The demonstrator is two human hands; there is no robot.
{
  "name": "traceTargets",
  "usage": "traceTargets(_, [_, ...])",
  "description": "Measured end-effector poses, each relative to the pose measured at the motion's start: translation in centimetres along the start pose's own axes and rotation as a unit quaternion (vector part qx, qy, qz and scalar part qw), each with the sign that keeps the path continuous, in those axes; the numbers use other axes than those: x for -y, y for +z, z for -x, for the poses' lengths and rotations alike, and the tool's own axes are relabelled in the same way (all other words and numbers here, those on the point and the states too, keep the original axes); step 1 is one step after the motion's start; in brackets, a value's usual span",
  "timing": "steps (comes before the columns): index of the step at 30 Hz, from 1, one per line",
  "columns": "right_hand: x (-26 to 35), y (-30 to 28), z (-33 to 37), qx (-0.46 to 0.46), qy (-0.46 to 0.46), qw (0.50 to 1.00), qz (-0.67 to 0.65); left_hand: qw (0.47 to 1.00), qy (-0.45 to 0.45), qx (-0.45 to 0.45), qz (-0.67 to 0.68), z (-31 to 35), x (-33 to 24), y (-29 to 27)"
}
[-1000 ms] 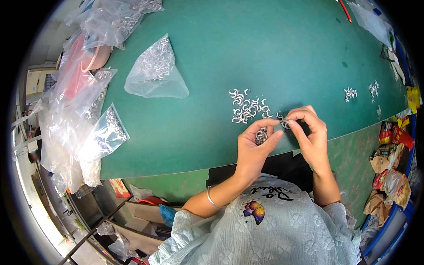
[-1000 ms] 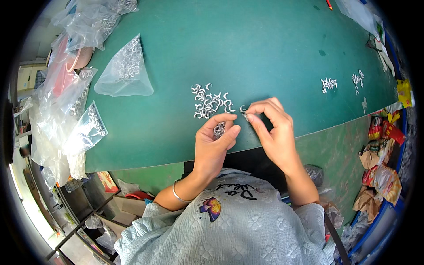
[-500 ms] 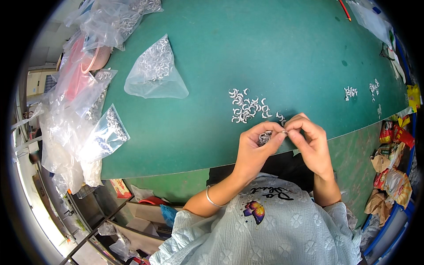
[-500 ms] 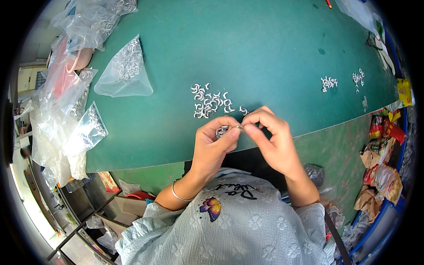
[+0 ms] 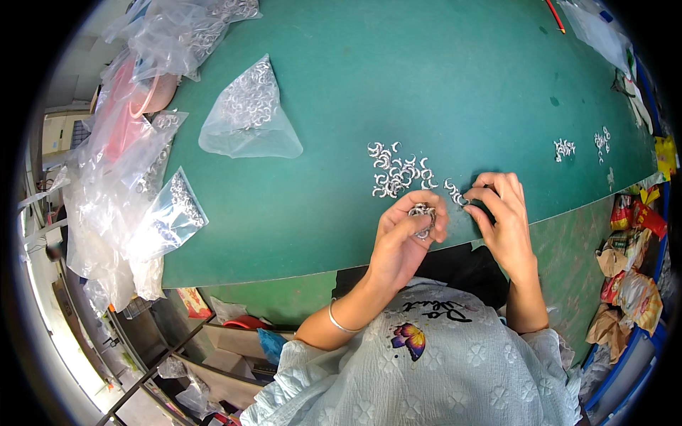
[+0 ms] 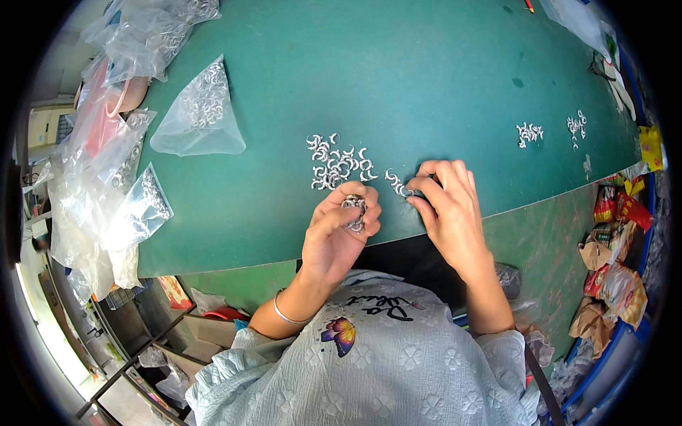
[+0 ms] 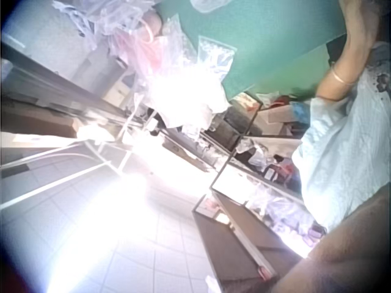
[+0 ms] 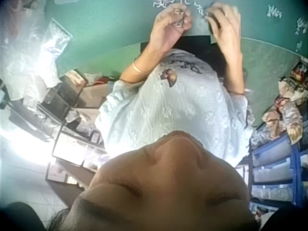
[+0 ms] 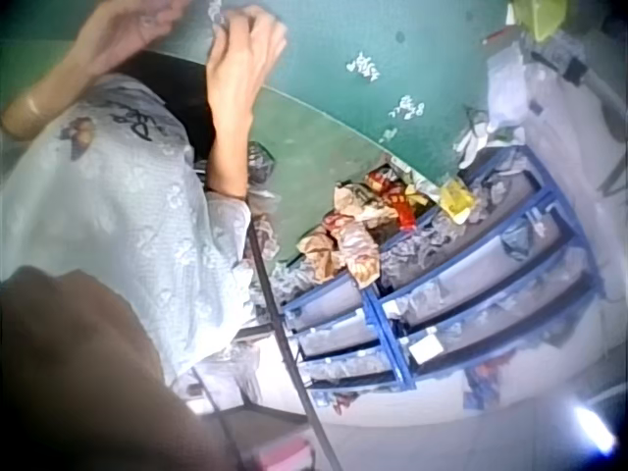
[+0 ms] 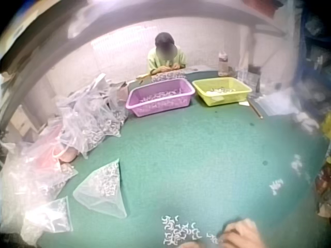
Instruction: The person sits at a green workbench and repeatedly picks up small silver metal hooks and screws. They manually thread the screws into the hooks and place the assembled units into a pile on the table. The person occasionally gathers loose parts from the table surface to continue the assembly process.
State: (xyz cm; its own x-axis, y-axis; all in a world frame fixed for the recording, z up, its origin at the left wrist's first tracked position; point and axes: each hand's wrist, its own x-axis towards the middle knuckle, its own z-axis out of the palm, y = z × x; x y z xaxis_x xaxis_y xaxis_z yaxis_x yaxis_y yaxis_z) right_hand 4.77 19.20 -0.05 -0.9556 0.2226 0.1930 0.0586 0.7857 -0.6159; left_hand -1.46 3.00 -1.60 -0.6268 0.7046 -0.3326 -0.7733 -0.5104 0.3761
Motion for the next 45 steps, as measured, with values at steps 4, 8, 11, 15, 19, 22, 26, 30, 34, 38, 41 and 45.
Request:
traceTargets(4, [-0.6, 0.0, 0.1, -0.027, 0.035, 0.995, -0.092, 0.998, 0.018, -0.036, -0.040, 0.2, 0.2, 0.0])
traceTargets(8, [0.1, 0.5, 1.2, -0.059, 0.158, 0.887, -0.430, 0.987, 0.008, -0.085, -0.139, 0.4, 0.8, 0.4])
traceTargets(11, [0.6, 0.5, 1.6, -0.029, 0.181, 0.841, -0.508, 0.976, 0.018, -0.079, -0.202, 0.7, 1.1, 1.2])
traceTargets(15, [1.2, 0.5, 1.8, -0.015, 0.176, 0.825, -0.537, 0.961, 0.049, -0.062, -0.266, 0.7, 1.4, 1.8])
traceTargets(19, [1.3, 0.5, 1.9, -0.021, 0.161, 0.828, -0.537, 0.954, 0.060, -0.061, -0.289, 0.7, 1.3, 2.1])
traceTargets(22, [1.4, 0.4, 1.8, -0.018, 0.177, 0.831, -0.526, 0.981, -0.020, -0.042, -0.190, 1.0, 1.2, 1.1])
traceTargets(26, [0.2, 0.7, 0.9, -0.067, 0.129, 0.963, -0.226, 0.999, -0.011, -0.005, -0.040, 0.9, 0.6, 1.4])
traceTargets(30, [0.3, 1.2, 0.6, -0.055, 0.034, 0.998, -0.017, 0.999, 0.007, 0.022, -0.046, 1.0, 0.1, 1.3])
traceTargets(34, [0.0, 1.7, 0.9, -0.068, 0.000, 0.998, 0.013, 0.997, 0.014, 0.015, -0.072, 0.9, 0.0, 1.1])
traceTargets(38, [-0.2, 1.7, 0.9, -0.096, 0.010, 0.991, -0.092, 0.995, 0.011, -0.019, -0.099, 0.9, 0.5, 0.7])
traceTargets(41, [0.7, 1.1, 1.2, -0.080, 0.081, 0.960, -0.258, 0.984, -0.009, -0.064, -0.166, 0.8, 0.8, 1.2])
traceTargets(45, [1.4, 1.2, 1.8, -0.068, 0.114, 0.907, -0.399, 0.963, 0.021, -0.069, -0.261, 0.7, 1.2, 1.7])
